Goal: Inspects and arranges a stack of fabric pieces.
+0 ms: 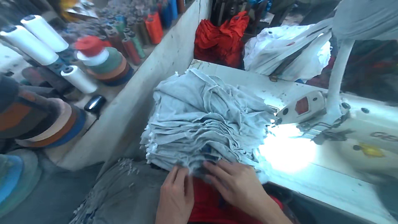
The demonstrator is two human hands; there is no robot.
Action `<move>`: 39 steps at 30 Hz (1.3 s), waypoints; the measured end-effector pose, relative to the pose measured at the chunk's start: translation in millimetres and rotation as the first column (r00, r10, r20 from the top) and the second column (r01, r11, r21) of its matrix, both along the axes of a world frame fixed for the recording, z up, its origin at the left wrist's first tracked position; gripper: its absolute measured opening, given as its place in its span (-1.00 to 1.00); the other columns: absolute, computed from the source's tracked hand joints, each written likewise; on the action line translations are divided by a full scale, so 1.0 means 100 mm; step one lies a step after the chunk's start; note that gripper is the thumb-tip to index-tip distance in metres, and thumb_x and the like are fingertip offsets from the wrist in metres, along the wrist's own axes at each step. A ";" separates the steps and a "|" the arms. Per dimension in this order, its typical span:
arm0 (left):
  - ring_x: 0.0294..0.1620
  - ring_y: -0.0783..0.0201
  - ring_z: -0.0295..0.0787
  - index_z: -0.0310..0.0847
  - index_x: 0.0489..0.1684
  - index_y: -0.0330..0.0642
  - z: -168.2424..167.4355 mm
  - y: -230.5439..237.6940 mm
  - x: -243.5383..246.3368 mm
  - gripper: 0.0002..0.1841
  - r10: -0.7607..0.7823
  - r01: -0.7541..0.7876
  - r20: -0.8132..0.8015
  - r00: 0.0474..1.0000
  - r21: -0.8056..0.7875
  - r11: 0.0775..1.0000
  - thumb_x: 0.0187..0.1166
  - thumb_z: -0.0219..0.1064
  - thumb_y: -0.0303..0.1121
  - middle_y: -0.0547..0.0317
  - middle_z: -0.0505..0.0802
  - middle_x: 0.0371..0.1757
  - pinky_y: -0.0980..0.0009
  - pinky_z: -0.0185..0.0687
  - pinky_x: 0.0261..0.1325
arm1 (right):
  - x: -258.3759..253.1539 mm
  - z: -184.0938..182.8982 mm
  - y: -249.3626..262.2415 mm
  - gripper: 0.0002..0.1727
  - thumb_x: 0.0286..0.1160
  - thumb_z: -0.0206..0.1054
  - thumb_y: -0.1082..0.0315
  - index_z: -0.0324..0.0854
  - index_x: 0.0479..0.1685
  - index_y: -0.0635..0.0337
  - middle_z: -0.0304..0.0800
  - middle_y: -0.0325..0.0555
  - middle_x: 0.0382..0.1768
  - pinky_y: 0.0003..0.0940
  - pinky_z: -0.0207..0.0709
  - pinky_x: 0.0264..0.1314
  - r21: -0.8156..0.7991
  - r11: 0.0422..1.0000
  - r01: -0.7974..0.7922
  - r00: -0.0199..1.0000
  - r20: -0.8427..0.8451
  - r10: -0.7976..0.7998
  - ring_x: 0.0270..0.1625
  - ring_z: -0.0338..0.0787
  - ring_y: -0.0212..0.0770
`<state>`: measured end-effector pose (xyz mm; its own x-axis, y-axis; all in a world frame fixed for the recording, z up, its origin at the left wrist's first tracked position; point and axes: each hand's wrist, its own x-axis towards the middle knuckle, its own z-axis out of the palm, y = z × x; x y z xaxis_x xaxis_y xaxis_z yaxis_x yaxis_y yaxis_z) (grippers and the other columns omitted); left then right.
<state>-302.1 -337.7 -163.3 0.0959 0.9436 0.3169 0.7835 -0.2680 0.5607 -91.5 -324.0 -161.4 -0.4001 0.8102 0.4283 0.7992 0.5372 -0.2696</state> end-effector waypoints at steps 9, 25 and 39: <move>-0.25 0.51 0.81 0.83 -0.23 -0.17 -0.01 -0.02 -0.12 -0.80 0.001 0.001 0.151 0.988 -0.014 1.000 0.60 0.35 -0.26 0.15 0.87 -0.15 0.61 0.78 -0.13 | -0.18 -0.04 0.10 -0.71 0.69 0.21 0.12 0.83 0.15 -0.25 0.74 -0.30 -0.46 -0.27 0.47 -0.67 0.006 0.993 -0.118 0.992 0.039 0.118 -0.61 0.64 -0.24; -0.28 0.45 0.80 0.83 -0.26 -0.18 0.03 0.19 -0.23 -0.80 0.070 -0.071 0.069 0.995 0.014 0.997 0.56 0.34 -0.27 0.14 0.86 -0.16 0.57 0.76 -0.18 | -0.19 0.41 0.13 -0.59 0.77 0.15 0.00 0.77 0.34 -0.12 0.88 -0.11 -0.17 -0.14 0.63 -0.50 -0.120 0.993 0.001 0.996 0.090 0.010 -0.40 0.84 -0.08; -0.18 0.42 0.81 0.81 -0.11 -0.26 -0.35 0.65 -0.16 -0.72 -0.009 0.016 0.333 0.943 -0.016 1.000 0.67 0.31 -0.21 0.10 0.87 -0.14 0.48 0.78 -0.03 | 0.14 -0.20 0.60 -0.62 0.63 0.29 0.06 0.84 0.25 -0.03 0.87 -0.06 -0.23 -0.08 0.53 -0.63 0.141 0.924 0.355 0.934 -0.090 -0.345 -0.50 0.78 -0.05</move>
